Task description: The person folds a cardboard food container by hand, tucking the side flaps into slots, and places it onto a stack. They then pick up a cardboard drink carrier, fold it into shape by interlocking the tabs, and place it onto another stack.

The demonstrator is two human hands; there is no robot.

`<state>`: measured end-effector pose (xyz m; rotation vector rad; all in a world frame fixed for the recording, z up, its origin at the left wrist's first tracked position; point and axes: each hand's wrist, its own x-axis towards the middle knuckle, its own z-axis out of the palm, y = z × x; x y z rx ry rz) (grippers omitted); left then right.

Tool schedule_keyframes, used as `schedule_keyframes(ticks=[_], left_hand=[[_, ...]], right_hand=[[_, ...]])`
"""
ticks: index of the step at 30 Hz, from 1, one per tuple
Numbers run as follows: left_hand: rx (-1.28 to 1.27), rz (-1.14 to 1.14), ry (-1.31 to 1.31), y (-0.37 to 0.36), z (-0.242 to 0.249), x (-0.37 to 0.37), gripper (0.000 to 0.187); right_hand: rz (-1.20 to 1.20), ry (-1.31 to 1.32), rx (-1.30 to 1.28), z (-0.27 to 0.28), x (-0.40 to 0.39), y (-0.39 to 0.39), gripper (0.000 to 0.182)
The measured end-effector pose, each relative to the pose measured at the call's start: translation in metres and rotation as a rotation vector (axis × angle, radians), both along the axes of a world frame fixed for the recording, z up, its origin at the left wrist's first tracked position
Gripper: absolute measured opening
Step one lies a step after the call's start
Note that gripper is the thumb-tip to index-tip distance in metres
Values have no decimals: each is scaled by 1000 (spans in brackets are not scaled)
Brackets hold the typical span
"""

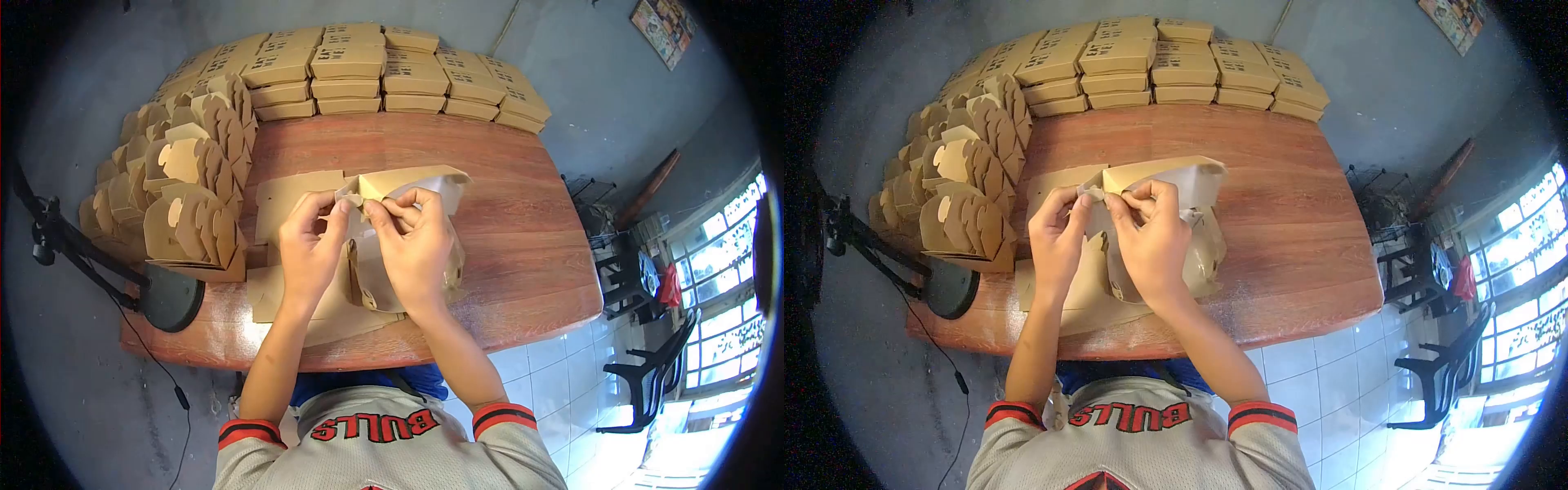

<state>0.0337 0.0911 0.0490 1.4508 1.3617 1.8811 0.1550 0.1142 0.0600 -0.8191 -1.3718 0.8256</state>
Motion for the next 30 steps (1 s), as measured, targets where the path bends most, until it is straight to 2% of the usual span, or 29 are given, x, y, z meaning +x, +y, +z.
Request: schedule_keyframes(ticks=[3, 6, 8, 17, 26, 30], left_hand=[[-4, -77, -102, -2, 0, 3, 10], [-55, -127, -163, -4, 2, 4, 10], [-97, -148, -218, -8, 9, 7, 10], [-143, 8, 7, -6, 1, 4, 12], [-87, 5, 21, -7, 2, 1, 14], [-67, 73, 184, -6, 3, -1, 11]], right_hand=[[106, 139, -251, -8, 1, 4, 30], [203, 200, -263, -5, 1, 0, 23], [155, 118, -210, -8, 2, -1, 19], [197, 82, -206, -13, 3, 0, 20], [235, 16, -150, -15, 8, 2, 18], [229, -34, -118, -14, 12, 1, 18]])
